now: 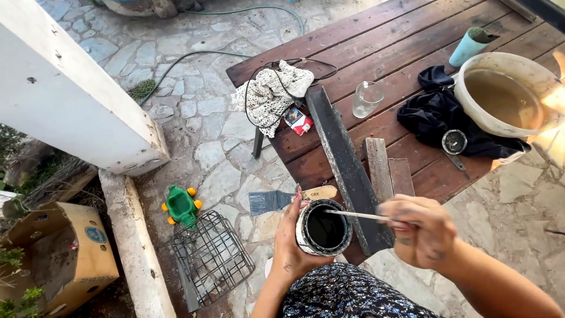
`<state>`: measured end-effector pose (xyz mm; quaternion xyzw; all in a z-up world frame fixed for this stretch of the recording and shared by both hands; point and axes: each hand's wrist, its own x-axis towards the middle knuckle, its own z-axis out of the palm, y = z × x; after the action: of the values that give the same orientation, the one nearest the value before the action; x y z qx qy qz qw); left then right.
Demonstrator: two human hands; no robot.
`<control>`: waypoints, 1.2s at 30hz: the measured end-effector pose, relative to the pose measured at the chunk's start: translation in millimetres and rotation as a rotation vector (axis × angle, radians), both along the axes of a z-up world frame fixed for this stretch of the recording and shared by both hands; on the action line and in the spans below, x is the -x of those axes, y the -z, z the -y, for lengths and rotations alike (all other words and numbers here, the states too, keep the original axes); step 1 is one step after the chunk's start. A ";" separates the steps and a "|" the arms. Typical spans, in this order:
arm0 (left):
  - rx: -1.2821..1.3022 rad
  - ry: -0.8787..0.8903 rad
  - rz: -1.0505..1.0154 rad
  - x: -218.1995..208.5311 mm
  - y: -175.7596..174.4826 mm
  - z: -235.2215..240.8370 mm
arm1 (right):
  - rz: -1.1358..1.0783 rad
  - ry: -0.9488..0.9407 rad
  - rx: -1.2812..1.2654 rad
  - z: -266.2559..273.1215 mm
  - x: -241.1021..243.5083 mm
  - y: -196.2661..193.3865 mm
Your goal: Painting a long metal beam with black paint using a small brush.
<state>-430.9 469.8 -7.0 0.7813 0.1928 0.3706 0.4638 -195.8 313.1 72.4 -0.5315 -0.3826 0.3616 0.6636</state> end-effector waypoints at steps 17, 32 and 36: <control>0.046 -0.049 -0.031 3.8 3.1 15.5 | 0.936 -0.309 -0.263 -61.6 56.2 -72.5; 0.037 -0.016 0.007 -1.9 -4.0 19.7 | 0.834 -0.391 -0.188 -64.3 56.1 -100.6; 0.072 -0.015 -0.004 -0.4 -8.2 18.3 | 0.918 -0.459 -0.146 -62.5 43.7 -105.6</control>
<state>-430.5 451.5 1.2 0.7633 0.2129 0.3651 0.4886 -239.5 375.5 178.0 -0.4902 -0.7653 0.1997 0.3661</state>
